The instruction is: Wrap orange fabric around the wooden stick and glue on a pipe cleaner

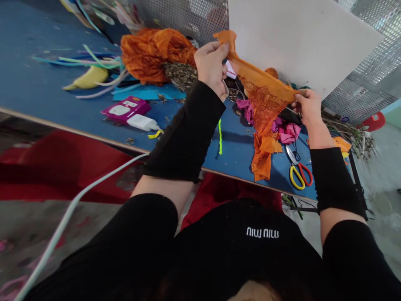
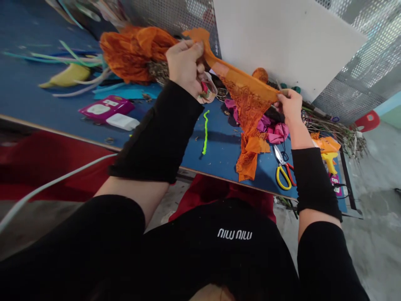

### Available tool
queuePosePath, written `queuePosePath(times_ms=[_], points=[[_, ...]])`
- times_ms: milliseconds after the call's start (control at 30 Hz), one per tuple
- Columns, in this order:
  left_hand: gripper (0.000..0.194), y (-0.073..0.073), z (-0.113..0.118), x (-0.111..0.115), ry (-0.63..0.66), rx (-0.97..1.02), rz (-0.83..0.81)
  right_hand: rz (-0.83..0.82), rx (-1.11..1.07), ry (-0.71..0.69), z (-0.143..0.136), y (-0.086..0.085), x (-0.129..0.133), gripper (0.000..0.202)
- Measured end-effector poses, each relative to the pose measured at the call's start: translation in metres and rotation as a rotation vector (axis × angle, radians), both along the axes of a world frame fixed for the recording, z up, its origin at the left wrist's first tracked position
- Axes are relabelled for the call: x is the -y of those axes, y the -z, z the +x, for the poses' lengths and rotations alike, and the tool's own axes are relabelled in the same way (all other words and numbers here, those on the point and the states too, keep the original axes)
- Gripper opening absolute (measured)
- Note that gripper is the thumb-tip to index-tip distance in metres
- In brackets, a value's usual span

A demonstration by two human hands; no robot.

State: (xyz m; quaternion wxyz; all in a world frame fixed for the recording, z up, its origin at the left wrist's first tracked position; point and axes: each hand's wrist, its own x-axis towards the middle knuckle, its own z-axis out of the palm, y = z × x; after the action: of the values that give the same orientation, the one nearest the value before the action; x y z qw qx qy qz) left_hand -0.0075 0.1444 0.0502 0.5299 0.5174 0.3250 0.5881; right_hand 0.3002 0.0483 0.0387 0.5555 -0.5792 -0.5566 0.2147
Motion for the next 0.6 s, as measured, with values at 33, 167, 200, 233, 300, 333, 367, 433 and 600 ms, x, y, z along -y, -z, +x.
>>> queuePosePath(times_ms=[33,167,200,233,300,333,367,433,600], points=[[0.019,-0.003,0.001,0.008,-0.021,0.028,-0.019,0.065,-0.023,0.051,0.001,-0.002,0.001,0.005],[0.015,-0.014,0.004,0.060,-0.077,0.234,-0.067,0.346,0.006,0.184,0.001,-0.011,0.039,0.012],[0.015,-0.012,0.003,0.075,-0.043,0.263,-0.039,0.387,0.032,0.202,-0.001,-0.009,0.056,0.014],[0.018,-0.008,0.002,0.090,-0.013,0.259,-0.027,0.420,0.117,0.216,-0.003,-0.005,0.075,0.018],[0.015,0.011,-0.003,0.117,0.013,0.209,-0.020,0.407,0.306,0.212,-0.007,0.010,0.115,0.021],[0.022,0.024,-0.006,0.129,0.034,0.153,-0.029,0.390,0.390,0.212,-0.009,0.021,0.134,0.021],[0.031,0.037,-0.010,0.141,0.015,0.097,-0.031,0.359,0.468,0.209,-0.012,0.033,0.152,0.020],[0.041,0.065,-0.020,0.161,-0.002,0.032,-0.067,0.257,0.564,0.178,-0.015,0.058,0.181,0.020],[0.029,0.106,-0.055,0.201,0.084,-0.510,-0.023,-0.006,0.576,-0.048,-0.015,0.101,0.215,0.019]])
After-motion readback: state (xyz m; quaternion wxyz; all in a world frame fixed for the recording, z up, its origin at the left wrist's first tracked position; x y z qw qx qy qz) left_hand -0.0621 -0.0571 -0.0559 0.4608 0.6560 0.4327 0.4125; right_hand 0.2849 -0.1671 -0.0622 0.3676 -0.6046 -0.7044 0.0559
